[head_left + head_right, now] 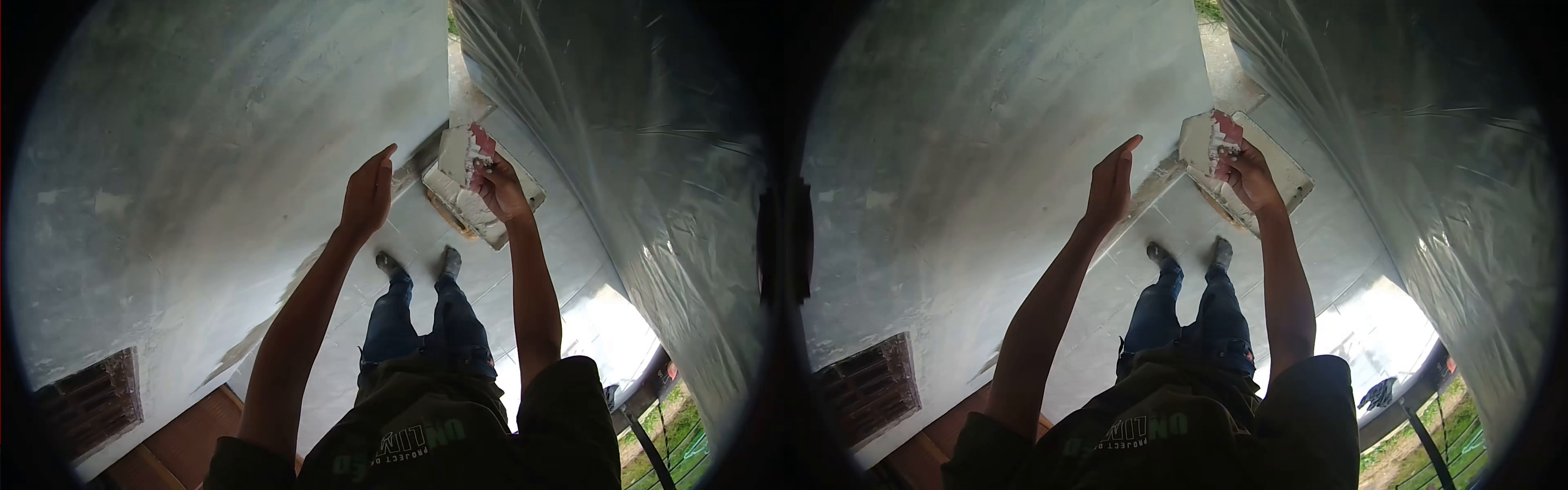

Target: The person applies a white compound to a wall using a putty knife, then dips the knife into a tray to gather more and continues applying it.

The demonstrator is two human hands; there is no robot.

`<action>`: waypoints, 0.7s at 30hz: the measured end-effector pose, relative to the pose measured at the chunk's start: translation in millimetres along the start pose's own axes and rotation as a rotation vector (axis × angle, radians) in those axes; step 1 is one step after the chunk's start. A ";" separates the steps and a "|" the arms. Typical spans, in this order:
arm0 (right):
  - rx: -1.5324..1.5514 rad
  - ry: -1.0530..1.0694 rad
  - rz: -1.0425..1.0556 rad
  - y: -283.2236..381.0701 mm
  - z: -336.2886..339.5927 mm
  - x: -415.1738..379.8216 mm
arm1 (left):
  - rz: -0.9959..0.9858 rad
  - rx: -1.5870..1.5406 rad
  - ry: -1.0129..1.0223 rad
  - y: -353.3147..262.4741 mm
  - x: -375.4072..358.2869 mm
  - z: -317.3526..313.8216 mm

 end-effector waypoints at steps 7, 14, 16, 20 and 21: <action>0.053 0.184 0.247 74.0 -106.8 -20.4 | -0.258 0.076 -0.117 -117.2 27.6 83.4; -0.043 0.204 0.423 133.9 -198.5 -48.9 | -0.609 0.137 -0.249 -200.8 21.9 155.1; -0.080 0.222 0.436 145.4 -223.3 -52.4 | -0.700 0.167 -0.303 -217.9 21.8 175.2; -0.095 0.210 0.562 164.0 -265.7 -75.3 | -0.937 0.276 -0.376 -257.4 4.6 207.7; -0.095 0.198 0.599 168.9 -275.4 -74.7 | -0.953 0.275 -0.391 -263.3 5.2 219.0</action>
Point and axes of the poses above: each hand's wrist, its own x-axis towards the middle knuckle, its own z-axis out of the back of the hand, y = z × x, the point moved 6 cm from there along x, towards the middle knuckle, and after that the axes turned 5 degrees about -y, right-handed, at the moved point
